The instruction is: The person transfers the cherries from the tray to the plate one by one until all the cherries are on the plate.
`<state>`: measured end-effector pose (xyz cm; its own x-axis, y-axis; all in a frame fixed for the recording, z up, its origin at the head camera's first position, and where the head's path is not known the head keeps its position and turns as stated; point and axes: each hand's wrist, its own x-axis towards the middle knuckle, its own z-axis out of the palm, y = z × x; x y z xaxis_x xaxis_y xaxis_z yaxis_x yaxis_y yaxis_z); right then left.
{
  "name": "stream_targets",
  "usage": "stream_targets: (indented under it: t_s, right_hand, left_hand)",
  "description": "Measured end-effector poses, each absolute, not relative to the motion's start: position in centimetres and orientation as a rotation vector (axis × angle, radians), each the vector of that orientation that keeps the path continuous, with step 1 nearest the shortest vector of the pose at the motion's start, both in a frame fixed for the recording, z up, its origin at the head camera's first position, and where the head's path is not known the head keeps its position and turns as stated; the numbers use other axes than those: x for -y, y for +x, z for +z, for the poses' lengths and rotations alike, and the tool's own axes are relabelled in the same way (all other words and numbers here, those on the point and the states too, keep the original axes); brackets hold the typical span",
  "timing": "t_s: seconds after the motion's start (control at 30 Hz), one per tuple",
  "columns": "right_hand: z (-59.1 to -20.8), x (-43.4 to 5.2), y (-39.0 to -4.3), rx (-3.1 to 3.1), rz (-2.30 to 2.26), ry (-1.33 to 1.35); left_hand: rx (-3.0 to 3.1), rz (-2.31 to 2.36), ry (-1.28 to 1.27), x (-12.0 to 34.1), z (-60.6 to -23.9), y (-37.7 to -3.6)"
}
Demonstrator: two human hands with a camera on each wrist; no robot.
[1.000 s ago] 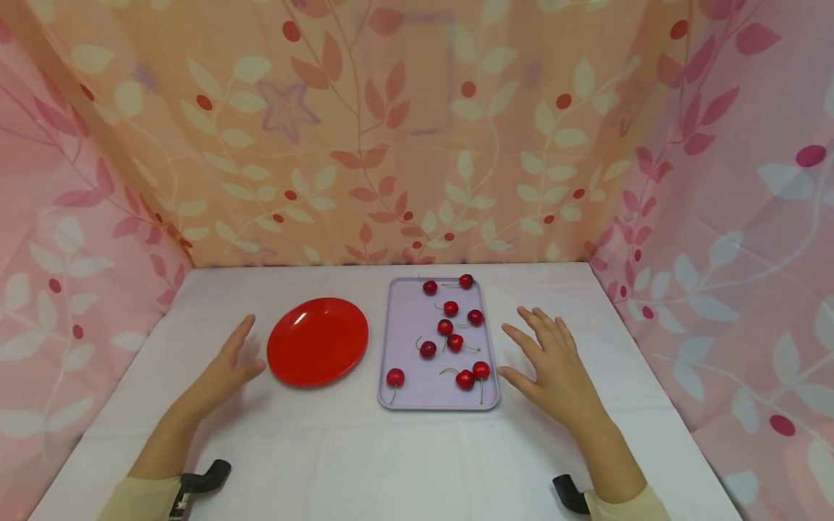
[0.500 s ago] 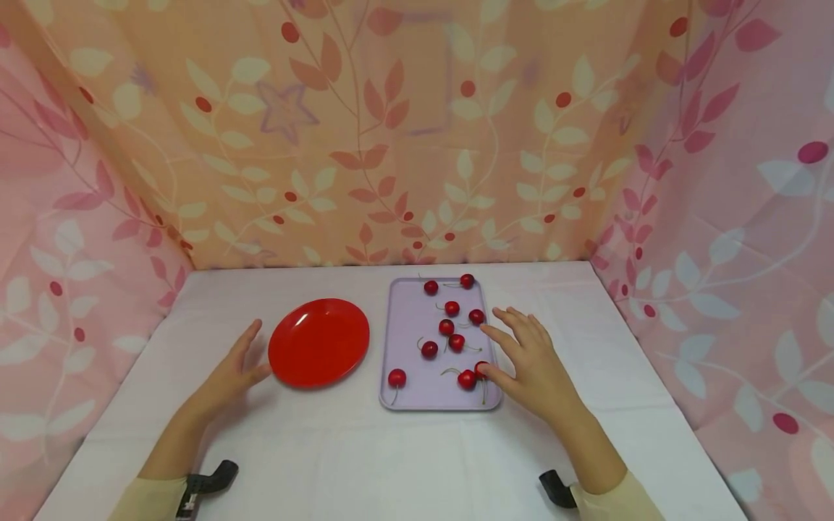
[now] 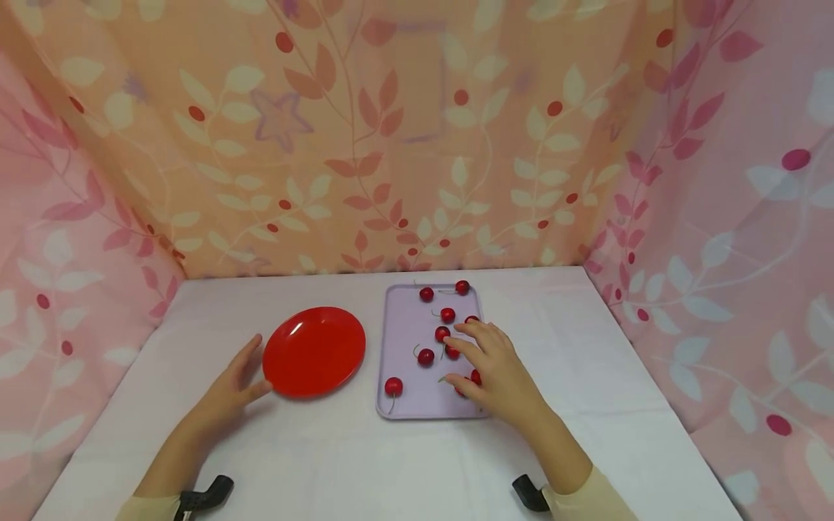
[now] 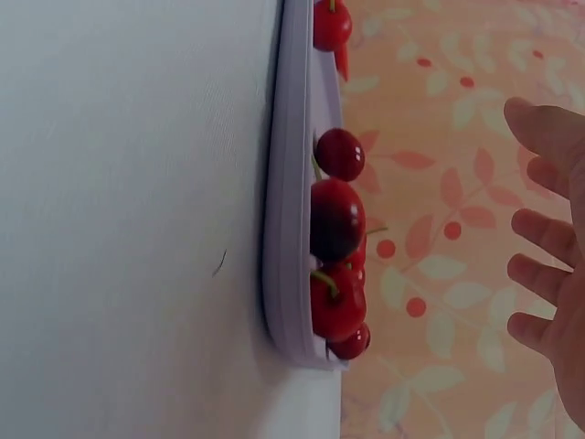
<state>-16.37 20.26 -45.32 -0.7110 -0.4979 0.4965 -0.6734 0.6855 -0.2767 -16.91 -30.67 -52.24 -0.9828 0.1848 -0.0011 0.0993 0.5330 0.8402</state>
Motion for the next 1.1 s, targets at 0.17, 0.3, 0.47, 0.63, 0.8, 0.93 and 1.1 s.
stream_targets:
  t_s: [0.17, 0.3, 0.47, 0.63, 0.8, 0.93, 1.1]
  right_hand:
    - [-45.3, -18.9, -16.4, 2.526, 0.652, 0.938]
    - [-45.4, -17.7, -16.5, 2.523, 0.657, 0.965]
    - [-45.6, -16.2, -16.9, 2.487, 0.668, 1.031]
    - [-45.8, -14.8, -16.8, 2.490, 0.689, 1.080]
    - [-46.0, -13.6, -16.6, 2.527, 0.717, 1.144]
    - [-46.5, -13.0, -16.5, 2.589, 0.729, 1.162]
    - [-47.0, -12.3, -16.4, 2.694, 0.703, 1.144]
  left_hand:
    - [-2.708, 1.437, 0.297, 30.7, -52.8, -16.8]
    - [-2.754, 1.409, 0.339, 30.6, -53.3, -16.8]
    - [-2.818, 1.319, 0.354, 30.4, -53.8, -17.0]
    - [-2.862, 1.224, 0.339, 30.1, -53.8, -17.1]
    - [-2.879, 1.160, 0.306, 30.0, -53.6, -17.0]
    - [-2.881, 1.138, 0.304, 30.0, -53.6, -17.0]
    - [-2.869, 1.136, 0.297, 29.9, -53.6, -16.9]
